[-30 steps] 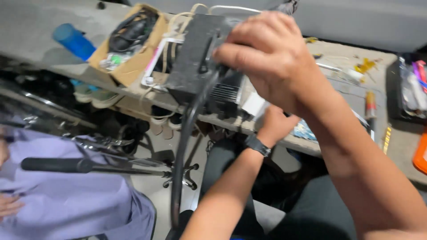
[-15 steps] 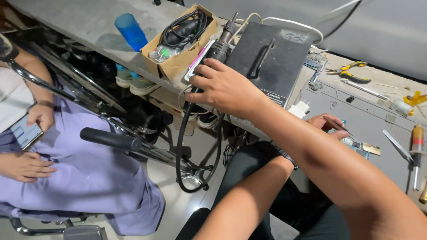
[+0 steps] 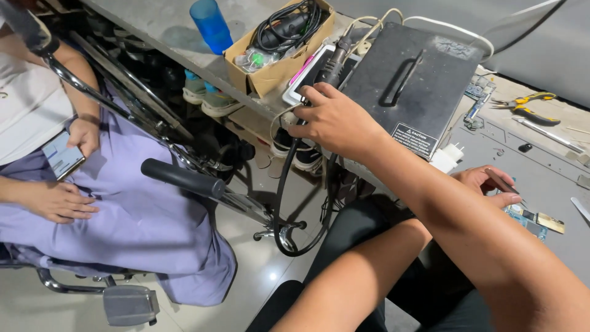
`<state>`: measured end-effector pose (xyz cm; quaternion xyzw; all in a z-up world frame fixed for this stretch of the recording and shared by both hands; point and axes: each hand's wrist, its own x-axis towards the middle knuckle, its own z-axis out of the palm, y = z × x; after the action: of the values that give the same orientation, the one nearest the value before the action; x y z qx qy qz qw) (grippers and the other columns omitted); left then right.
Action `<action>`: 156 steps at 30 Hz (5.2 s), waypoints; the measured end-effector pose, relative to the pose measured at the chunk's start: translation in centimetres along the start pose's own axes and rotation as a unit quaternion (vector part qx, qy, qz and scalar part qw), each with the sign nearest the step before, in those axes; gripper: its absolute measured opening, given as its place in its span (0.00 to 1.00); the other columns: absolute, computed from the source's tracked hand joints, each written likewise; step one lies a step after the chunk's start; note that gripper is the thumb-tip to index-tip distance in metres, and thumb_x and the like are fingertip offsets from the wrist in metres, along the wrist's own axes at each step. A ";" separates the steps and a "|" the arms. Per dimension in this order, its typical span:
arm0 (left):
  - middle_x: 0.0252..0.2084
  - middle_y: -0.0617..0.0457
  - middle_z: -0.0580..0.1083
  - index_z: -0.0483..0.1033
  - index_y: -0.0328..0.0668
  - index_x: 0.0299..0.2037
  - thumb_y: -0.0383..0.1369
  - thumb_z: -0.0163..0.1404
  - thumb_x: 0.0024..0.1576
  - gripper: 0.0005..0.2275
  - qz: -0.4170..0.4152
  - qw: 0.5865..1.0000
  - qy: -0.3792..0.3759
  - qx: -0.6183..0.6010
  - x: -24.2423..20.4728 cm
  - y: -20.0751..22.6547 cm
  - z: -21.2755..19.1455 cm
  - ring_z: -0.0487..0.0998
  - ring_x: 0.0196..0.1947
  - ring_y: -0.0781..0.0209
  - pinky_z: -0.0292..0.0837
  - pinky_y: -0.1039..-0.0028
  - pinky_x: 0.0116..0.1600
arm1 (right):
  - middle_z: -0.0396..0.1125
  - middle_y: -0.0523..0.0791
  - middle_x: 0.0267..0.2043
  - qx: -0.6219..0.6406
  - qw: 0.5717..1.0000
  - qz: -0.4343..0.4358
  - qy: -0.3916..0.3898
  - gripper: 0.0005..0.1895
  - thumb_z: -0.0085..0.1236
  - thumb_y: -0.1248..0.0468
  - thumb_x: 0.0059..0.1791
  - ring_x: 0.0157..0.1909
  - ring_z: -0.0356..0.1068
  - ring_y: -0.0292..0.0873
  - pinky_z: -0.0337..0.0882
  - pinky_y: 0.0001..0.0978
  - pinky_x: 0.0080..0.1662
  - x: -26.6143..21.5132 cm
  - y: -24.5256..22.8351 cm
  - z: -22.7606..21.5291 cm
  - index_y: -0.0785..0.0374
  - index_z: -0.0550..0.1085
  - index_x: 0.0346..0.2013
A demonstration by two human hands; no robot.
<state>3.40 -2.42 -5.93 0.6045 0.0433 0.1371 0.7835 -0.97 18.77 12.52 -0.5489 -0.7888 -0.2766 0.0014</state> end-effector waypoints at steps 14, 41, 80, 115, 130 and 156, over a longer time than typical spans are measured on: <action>0.40 0.67 0.80 0.82 0.57 0.46 0.40 0.65 0.56 0.11 0.048 0.996 0.056 0.047 -0.3 -0.1 0.5 0.76 0.45 0.76 0.72 0.80 0.58 | 0.74 0.44 0.46 0.029 0.999 0.013 0.044 0.10 0.62 0.64 0.51 0.55 0.68 0.54 0.66 0.52 0.67 -0.1 -4.1 1.4 0.45 0.84 0.44; 0.38 0.57 0.83 0.85 0.46 0.48 0.33 0.62 0.60 0.08 0.009 0.973 0.231 0.002 -18.4 14.9 -10.7 0.78 0.32 0.77 0.75 0.84 0.34 | 0.73 0.44 0.46 0.629 0.367 0.581 0.362 0.14 0.58 0.61 0.62 0.41 0.72 0.32 0.76 0.18 0.44 -18.1 -24.0 -4.0 0.65 0.75 0.60; 0.38 0.54 0.81 0.83 0.37 0.52 0.30 0.61 0.63 0.09 -0.028 0.997 0.036 -0.061 -23.4 15.2 -21.1 0.79 0.37 0.68 0.78 0.79 0.47 | 0.71 0.44 0.39 0.688 0.537 0.443 0.207 0.04 0.58 0.65 0.60 0.39 0.72 0.36 0.75 0.26 0.47 -14.8 -20.8 -5.6 0.64 0.73 0.46; 0.29 0.49 0.79 0.86 0.44 0.42 0.27 0.54 0.66 0.06 0.126 0.933 0.190 0.280 -21.9 16.0 -17.7 0.84 0.35 0.50 0.80 0.66 0.38 | 0.75 0.52 0.39 0.515 0.652 0.495 0.254 0.14 0.69 0.81 0.53 0.41 0.76 0.41 0.80 0.35 0.46 -15.1 -21.5 -5.1 0.73 0.77 0.51; 0.27 0.47 0.78 0.86 0.43 0.39 0.26 0.54 0.65 0.06 0.087 0.931 0.230 0.271 -21.7 16.4 -18.2 0.83 0.31 0.53 0.78 0.69 0.32 | 0.72 0.51 0.33 0.462 0.728 0.451 0.231 0.11 0.70 0.80 0.52 0.36 0.75 0.45 0.78 0.38 0.42 -13.9 -20.7 -4.6 0.71 0.76 0.45; 0.25 0.48 0.78 0.86 0.42 0.38 0.27 0.56 0.64 0.05 0.105 0.926 0.258 0.255 -22.3 16.8 -19.7 0.80 0.29 0.63 0.78 0.71 0.32 | 0.72 0.50 0.34 0.433 0.788 0.372 0.232 0.09 0.69 0.77 0.53 0.41 0.77 0.58 0.79 0.50 0.43 -12.3 -19.4 -5.0 0.66 0.77 0.44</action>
<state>-25.28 13.93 2.75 0.7284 0.2141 0.3544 0.5459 -14.41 1.22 4.61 -0.6616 -0.5362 -0.0032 0.5242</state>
